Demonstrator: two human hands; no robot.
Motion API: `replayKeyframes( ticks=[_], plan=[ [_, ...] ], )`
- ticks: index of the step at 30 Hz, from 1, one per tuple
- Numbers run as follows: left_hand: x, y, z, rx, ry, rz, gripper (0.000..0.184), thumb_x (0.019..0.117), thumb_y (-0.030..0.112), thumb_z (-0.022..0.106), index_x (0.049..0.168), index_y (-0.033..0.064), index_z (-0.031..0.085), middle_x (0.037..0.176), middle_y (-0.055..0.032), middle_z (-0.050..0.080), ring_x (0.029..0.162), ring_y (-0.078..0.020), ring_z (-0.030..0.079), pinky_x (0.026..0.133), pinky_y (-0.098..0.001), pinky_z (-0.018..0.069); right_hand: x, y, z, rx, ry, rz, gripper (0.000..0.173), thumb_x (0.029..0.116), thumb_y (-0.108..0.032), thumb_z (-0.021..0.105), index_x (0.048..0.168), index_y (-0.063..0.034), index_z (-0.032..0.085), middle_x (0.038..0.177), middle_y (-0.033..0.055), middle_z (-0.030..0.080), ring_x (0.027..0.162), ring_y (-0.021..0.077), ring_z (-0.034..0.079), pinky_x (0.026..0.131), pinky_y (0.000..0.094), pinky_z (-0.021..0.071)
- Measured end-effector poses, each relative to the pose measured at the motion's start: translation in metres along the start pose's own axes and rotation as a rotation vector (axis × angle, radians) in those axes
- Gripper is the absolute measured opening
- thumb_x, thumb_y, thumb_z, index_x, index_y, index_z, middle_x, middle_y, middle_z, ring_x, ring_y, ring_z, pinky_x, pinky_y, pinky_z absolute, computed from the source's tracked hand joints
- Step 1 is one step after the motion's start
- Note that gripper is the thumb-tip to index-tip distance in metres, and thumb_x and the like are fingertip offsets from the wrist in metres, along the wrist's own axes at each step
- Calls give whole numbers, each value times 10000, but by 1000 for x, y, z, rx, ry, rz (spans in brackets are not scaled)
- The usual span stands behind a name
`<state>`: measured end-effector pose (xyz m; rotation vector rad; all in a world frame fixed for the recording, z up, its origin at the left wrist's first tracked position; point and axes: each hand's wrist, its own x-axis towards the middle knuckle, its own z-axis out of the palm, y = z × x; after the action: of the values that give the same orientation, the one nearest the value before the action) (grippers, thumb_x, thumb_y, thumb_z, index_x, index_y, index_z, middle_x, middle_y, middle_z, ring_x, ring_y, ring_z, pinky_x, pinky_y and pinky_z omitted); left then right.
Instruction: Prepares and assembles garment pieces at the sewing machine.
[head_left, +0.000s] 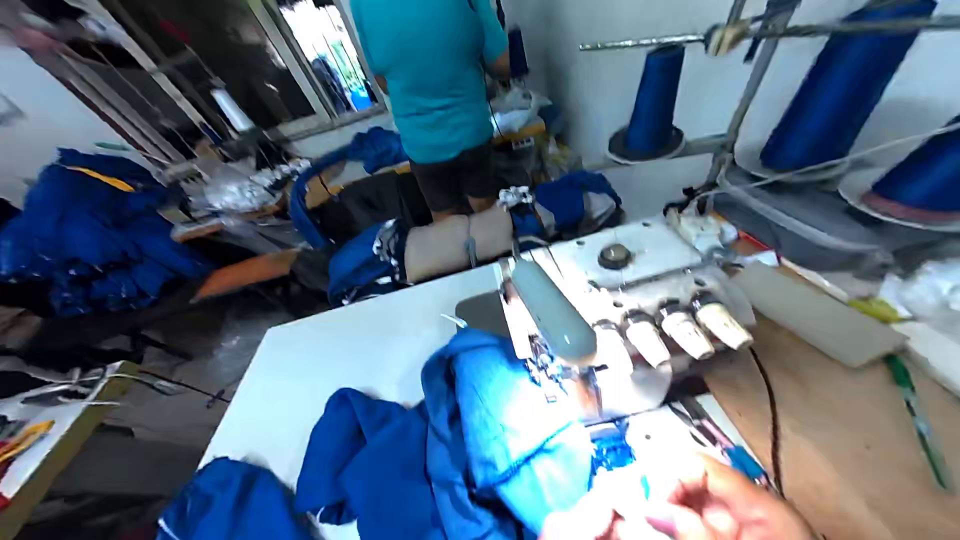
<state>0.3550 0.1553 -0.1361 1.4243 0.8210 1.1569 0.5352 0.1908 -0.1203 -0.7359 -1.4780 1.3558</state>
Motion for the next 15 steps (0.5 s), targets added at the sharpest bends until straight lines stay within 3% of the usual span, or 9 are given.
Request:
replayKeyframes(
  ticks=[2, 3, 5, 7, 10, 12, 15],
  plan=[
    [-2, 14, -13, -96, 40, -79, 707, 813, 11, 812, 1418, -111, 469, 1029, -18, 722, 836, -40, 689, 766, -256, 609, 2, 6, -2, 65, 14, 60, 39, 991, -167, 660, 1018, -194, 665, 955, -155, 677, 824, -63, 627, 727, 149, 550],
    [-2, 20, -22, -69, 33, -88, 645, 836, -6, 789, 1400, -101, 493, 990, -4, 708, 804, -32, 670, 739, -241, 601, 0, 11, -3, 137, -26, 110, 64, 978, -241, 686, 1037, -216, 688, 983, -157, 696, 834, -62, 635, 722, 141, 544],
    [-3, 24, -39, 47, -23, -70, 456, 898, 26, 744, 1310, -89, 584, 957, -19, 717, 793, -27, 661, 732, -218, 583, -3, 18, -2, 231, -119, 191, 201, 895, -170, 770, 1079, -172, 689, 1065, -101, 716, 892, -11, 668, 768, 185, 573],
    [-3, 23, -50, 187, -79, -47, 291, 961, 82, 685, 1212, -60, 645, 930, -29, 726, 789, -26, 670, 741, -211, 582, -5, 24, 2, 194, -181, 190, 215, 890, -102, 774, 1093, -86, 703, 1076, -29, 714, 892, 33, 680, 785, 221, 591],
    [-3, 27, -59, 335, -197, -86, 264, 1000, 164, 657, 1177, -31, 664, 891, -48, 717, 742, -41, 664, 701, -213, 576, -6, 27, 2, 66, -205, 125, 109, 950, -92, 706, 1046, -50, 735, 1028, -21, 710, 841, 3, 665, 757, 189, 585],
    [-6, 32, -64, 411, -292, -119, 281, 977, 135, 684, 1194, -42, 664, 968, -103, 723, 745, -67, 669, 698, -220, 579, -7, 27, 1, -6, -176, 65, 76, 953, -84, 695, 1004, -42, 732, 1008, -26, 703, 850, -17, 653, 767, 172, 574],
    [-10, 32, -76, 537, -281, -7, 163, 982, 79, 630, 1058, -26, 730, 1039, -127, 726, 908, -98, 692, 830, -221, 573, -5, 21, -3, -114, -112, 13, 80, 950, -94, 701, 979, -28, 734, 998, -33, 699, 859, -52, 633, 779, 145, 555]
  ],
)
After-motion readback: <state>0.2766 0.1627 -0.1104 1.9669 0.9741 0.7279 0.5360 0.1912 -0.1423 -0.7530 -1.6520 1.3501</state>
